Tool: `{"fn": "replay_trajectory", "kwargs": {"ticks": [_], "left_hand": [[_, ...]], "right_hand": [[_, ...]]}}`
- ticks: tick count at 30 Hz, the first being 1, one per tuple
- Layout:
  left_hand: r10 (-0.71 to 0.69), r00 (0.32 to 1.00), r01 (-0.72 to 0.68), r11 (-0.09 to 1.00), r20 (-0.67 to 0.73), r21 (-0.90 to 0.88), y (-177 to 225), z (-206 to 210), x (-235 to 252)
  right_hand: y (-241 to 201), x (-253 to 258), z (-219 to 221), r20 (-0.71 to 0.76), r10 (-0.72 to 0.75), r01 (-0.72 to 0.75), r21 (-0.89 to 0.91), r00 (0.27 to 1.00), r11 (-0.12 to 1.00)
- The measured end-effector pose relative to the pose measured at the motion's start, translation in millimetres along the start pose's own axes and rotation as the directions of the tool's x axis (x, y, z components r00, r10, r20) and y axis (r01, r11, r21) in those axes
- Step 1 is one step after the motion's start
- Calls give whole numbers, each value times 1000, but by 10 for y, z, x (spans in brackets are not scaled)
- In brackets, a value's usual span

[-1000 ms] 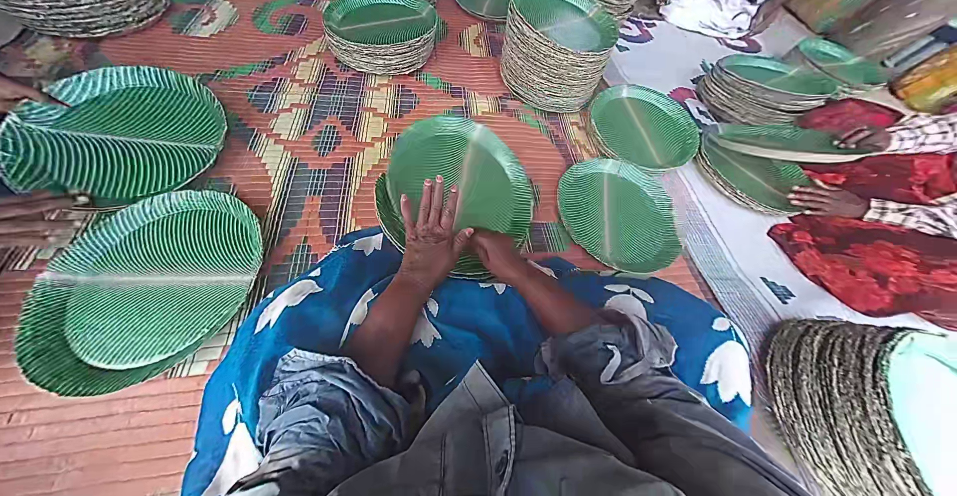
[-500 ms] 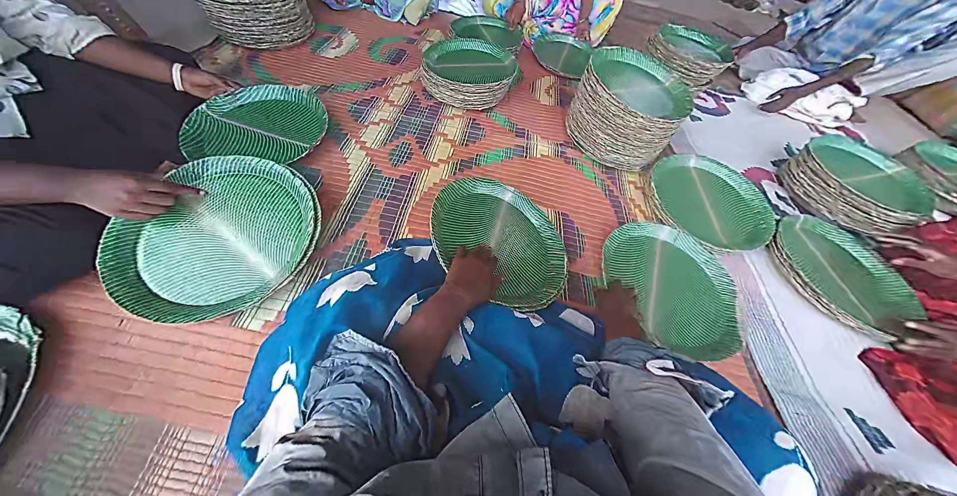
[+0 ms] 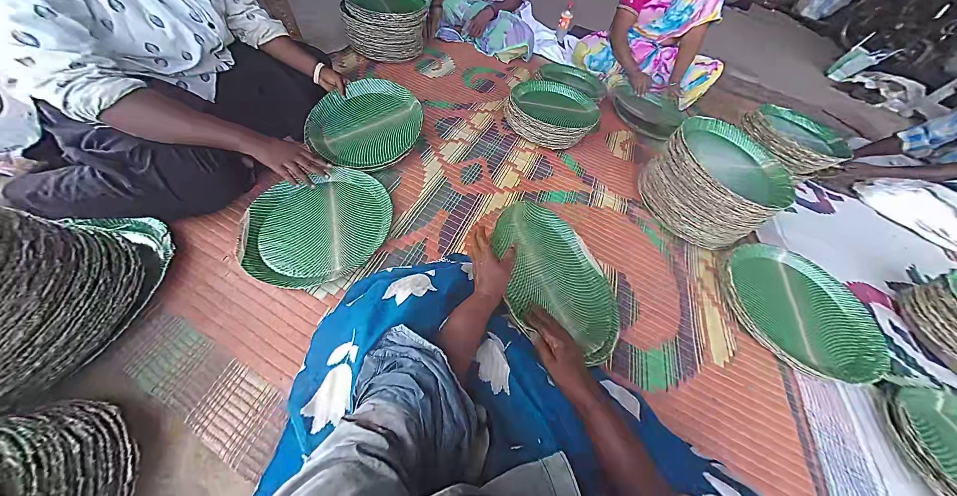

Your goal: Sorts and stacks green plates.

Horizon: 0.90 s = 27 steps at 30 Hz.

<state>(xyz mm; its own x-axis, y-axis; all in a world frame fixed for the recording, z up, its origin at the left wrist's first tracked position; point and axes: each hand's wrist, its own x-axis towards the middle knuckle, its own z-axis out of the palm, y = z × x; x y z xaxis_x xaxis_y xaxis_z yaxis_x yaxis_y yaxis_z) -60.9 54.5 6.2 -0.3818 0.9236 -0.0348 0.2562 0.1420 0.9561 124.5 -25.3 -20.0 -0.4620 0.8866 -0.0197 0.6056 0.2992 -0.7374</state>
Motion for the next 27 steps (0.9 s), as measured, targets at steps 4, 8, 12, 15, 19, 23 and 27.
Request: {"fn": "replay_trajectory", "kwargs": {"ticks": [4, 8, 12, 15, 19, 23, 27], "left_hand": [[-339, 903, 420, 826, 264, -376, -34, -28, -156], [-296, 875, 441, 814, 383, -378, -54, 32, -322], [-241, 961, 277, 819, 137, -502, 269, -436, -479], [-215, 973, 91, 697, -86, -712, 418, -1040, -644], [-275, 900, -79, 661, -338, -746, 196, -1957, -895], [-421, 815, 77, 760, -398, -646, -469, -2484, -1262], [-433, 878, 427, 901, -203, -77, -801, -2379, -1750]], "right_hand": [[151, -77, -138, -31, 99, -92, 184, 995, 979], [381, -249, -238, -494, 58, -97, -53, 868, 994], [483, -337, -517, -767, -39, -141, -168, 641, 976], [820, -338, -586, -851, -90, -104, -167, 518, 980], [680, -313, -607, -818, 70, -135, -10, 571, 991], [471, -312, -710, -775, 100, -142, 14, 624, 990], [270, -399, -1103, -828, 84, -94, 38, 554, 995]]}}
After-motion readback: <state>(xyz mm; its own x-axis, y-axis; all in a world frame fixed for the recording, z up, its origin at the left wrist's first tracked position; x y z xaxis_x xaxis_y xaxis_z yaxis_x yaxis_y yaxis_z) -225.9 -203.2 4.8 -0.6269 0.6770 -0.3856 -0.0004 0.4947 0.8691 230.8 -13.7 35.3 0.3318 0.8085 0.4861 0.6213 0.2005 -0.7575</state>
